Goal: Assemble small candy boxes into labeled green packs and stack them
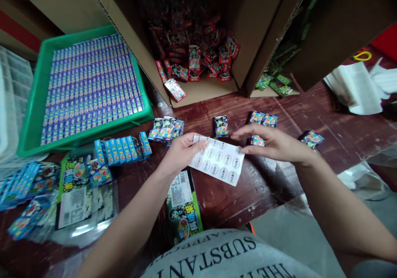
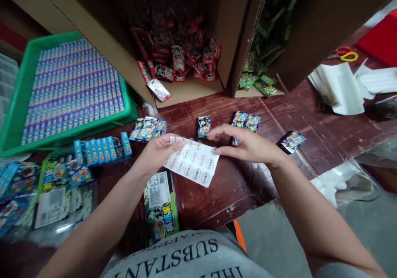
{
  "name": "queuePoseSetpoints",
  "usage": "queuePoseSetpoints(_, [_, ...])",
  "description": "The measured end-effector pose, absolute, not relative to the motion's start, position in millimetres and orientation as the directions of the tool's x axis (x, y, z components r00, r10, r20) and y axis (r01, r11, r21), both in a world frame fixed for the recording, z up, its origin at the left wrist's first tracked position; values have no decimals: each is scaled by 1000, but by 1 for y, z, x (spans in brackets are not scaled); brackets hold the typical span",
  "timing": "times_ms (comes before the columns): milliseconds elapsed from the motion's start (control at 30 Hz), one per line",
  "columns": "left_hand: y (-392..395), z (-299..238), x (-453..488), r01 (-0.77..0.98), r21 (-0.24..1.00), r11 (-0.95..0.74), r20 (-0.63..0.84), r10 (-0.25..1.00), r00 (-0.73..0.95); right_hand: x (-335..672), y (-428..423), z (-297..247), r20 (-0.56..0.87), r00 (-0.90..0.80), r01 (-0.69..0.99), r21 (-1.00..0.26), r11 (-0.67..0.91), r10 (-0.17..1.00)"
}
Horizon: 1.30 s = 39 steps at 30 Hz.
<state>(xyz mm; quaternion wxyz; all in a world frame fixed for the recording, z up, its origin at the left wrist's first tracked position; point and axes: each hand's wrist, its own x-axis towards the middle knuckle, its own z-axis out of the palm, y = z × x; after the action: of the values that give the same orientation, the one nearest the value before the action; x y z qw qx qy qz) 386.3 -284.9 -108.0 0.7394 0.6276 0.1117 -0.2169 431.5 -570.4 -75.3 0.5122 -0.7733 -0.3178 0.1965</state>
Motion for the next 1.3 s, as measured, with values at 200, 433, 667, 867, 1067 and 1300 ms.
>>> queuePoseSetpoints(200, [-283, -102, 394, 512, 850, 122, -473, -250, 845, 419, -566, -87, 40, 732, 187, -972, -144, 680])
queuePoseSetpoints(433, [-284, -104, 396, 578, 806, 132, -517, -319, 794, 412, -567, -88, 166, 727, 390, -898, -202, 667])
queuePoseSetpoints(667, [-292, -112, 398, 509, 860, 46, -476, -289, 830, 411, -580, -88, 211, 749, 469, -839, -277, 628])
queuePoseSetpoints(867, [-262, -98, 345, -133, 745, -653, 105, -82, 991, 405, -594, -74, 214, 865, 358, -897, -260, 453])
queuePoseSetpoints(1067, [-203, -108, 271, -4, 558, -830, -54, -40, 998, 410, -527, -47, 147, 608, 434, -884, -173, 780])
queuePoseSetpoints(1300, [-202, -97, 259, 107, 944, -311, -152, -123, 981, 412, -403, -41, 73, -5, 560, -826, 64, 997])
